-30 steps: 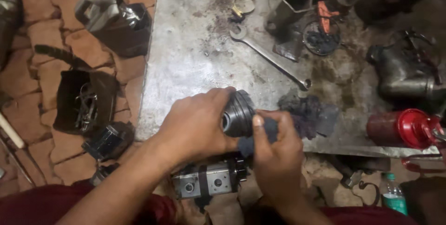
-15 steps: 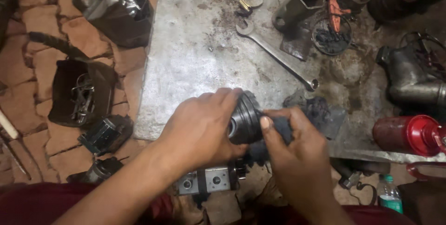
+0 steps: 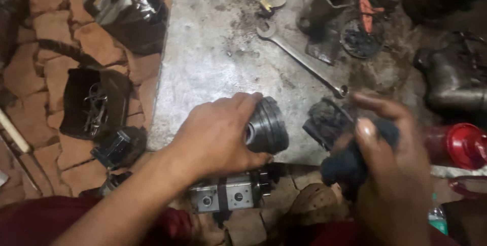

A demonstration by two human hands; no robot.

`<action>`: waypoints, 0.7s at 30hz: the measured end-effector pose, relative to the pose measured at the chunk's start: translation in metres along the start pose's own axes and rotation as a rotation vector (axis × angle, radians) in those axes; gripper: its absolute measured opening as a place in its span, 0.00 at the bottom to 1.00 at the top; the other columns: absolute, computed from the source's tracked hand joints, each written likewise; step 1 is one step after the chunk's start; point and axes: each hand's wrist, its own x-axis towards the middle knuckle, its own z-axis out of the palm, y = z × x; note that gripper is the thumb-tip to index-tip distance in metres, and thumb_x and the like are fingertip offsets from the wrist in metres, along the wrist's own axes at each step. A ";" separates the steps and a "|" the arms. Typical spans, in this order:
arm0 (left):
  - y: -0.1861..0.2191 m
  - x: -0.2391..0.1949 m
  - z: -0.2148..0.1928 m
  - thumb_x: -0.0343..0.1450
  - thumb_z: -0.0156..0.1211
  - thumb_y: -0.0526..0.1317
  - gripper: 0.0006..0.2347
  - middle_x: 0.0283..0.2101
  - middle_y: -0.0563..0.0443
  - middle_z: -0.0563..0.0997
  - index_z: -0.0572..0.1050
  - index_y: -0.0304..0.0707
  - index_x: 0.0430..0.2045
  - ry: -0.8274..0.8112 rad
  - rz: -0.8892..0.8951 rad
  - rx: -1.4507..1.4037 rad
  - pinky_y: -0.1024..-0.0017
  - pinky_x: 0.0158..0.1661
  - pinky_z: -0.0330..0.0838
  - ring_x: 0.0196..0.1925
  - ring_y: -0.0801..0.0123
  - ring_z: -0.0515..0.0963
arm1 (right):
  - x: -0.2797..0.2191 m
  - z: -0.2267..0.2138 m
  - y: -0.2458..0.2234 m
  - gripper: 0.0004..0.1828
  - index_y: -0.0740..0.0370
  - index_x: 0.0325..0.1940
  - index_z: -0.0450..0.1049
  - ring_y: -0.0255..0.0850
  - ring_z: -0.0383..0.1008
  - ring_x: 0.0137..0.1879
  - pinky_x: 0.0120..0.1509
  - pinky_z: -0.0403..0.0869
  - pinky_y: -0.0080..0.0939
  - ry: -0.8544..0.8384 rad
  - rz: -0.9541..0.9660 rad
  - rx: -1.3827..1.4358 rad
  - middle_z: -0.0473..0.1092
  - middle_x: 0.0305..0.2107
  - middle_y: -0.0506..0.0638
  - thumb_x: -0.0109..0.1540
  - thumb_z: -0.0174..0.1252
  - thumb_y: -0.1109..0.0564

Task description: The person cleans and reassembles a piston by hand, using a small pick to clear grooves and wiping the components with a dark cloth.

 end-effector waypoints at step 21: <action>0.014 0.018 -0.037 0.60 0.71 0.57 0.41 0.47 0.44 0.80 0.59 0.41 0.66 -0.422 -0.335 -0.103 0.63 0.47 0.80 0.43 0.60 0.84 | -0.029 0.061 0.077 0.19 0.61 0.29 0.71 0.31 0.61 0.30 0.35 0.65 0.35 -0.151 0.133 -0.016 0.63 0.20 0.44 0.69 0.50 0.47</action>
